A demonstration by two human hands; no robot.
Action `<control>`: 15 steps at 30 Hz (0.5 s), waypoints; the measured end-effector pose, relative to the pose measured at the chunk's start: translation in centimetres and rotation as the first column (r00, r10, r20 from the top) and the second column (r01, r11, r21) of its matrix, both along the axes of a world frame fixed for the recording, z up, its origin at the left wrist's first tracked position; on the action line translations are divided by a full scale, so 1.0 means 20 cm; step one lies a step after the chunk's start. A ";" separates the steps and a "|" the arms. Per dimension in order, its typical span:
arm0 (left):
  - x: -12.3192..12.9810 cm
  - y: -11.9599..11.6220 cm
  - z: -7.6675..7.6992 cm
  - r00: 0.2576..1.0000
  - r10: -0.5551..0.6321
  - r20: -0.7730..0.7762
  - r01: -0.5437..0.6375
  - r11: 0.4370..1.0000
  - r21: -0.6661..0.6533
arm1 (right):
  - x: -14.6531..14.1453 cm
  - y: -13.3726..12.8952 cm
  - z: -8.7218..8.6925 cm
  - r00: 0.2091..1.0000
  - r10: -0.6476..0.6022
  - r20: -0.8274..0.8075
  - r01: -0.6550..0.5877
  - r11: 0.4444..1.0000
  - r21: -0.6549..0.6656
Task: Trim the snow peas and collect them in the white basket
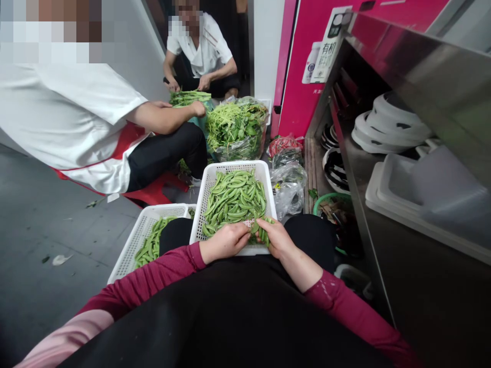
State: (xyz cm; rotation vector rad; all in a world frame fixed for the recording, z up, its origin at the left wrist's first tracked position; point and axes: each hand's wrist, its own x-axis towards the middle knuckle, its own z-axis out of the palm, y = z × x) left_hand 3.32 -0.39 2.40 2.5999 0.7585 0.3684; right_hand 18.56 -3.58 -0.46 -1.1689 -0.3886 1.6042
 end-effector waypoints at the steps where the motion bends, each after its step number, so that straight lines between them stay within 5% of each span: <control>1: 0.01 -0.01 0.00 1.000 0.002 -0.006 -0.002 1.000 0.016 | -0.01 -0.01 0.00 1.000 0.010 -0.006 -0.010 1.000 0.001; 4: 0.02 -0.04 -0.01 0.998 0.058 0.013 -0.058 0.998 -0.016 | -0.02 -0.04 0.02 0.994 0.099 -0.035 -0.098 0.995 0.013; 6: 0.02 -0.02 -0.03 0.990 0.133 0.042 -0.125 0.981 -0.149 | -0.01 -0.05 0.03 0.985 0.171 -0.036 -0.170 0.985 0.021; 11: 0.00 0.12 -0.17 0.893 0.442 -0.086 -0.430 0.780 -0.455 | 0.14 -0.07 0.09 0.948 0.317 -0.002 -0.317 0.947 0.056; 13: -0.01 0.18 -0.23 0.887 0.416 -0.198 -0.455 0.722 -0.522 | 0.20 -0.06 0.10 0.930 0.368 0.010 -0.368 0.927 0.069; 15: 0.00 0.20 -0.25 0.913 0.329 -0.240 -0.407 0.730 -0.549 | 0.24 -0.06 0.09 0.919 0.395 0.003 -0.394 0.917 0.062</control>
